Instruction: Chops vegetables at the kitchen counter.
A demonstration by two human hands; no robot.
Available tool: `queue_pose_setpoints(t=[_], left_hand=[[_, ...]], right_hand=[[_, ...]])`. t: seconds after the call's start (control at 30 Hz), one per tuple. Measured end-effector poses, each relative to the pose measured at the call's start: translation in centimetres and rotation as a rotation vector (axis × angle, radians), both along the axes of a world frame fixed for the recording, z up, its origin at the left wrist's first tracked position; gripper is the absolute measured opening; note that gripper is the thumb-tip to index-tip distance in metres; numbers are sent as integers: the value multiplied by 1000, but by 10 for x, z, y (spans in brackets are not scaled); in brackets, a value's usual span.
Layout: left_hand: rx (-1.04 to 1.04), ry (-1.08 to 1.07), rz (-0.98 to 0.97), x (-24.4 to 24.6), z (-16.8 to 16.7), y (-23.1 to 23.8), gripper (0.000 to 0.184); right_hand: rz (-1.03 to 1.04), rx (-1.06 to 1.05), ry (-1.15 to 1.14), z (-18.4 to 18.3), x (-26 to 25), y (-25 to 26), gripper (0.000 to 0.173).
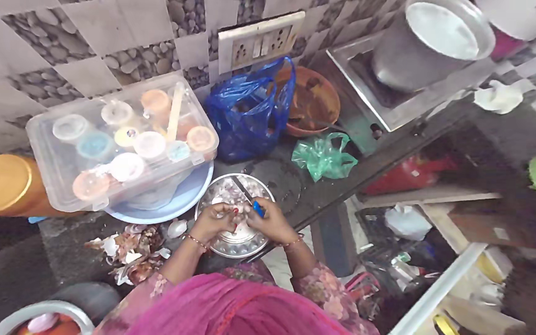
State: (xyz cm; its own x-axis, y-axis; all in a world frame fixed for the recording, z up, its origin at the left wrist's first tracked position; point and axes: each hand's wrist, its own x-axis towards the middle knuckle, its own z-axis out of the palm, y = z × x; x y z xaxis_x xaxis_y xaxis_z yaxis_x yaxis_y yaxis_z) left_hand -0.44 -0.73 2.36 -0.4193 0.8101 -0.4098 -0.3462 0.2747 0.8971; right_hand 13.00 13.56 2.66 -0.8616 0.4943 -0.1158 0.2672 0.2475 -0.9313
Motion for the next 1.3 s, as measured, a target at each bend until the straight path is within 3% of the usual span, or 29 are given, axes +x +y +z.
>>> queue_pose_setpoints(t=[0.1,0.17,0.33,0.63,0.83,1.3], left_hand=[[72,-208,98,3,-3,0,16],[96,-286,114,3,-3,-1,17],[85,-391,51,9,2,-6,21],[136,-436,21,8,-3,-13,24],[183,-490,42,6,-9,-11,15],[204,-444,-13,0,-5,-3,22]], right_hand=[[6,-37,24,-2,4,-1,24],[26,45,29,-7,7,-2,26],[113,266,-18,-10,11,0,49],[266,376,-149,7,0,-4,49],[221,433,-102,0,-3,-10,46],[85,623,-68,-12,-4,-14,49]])
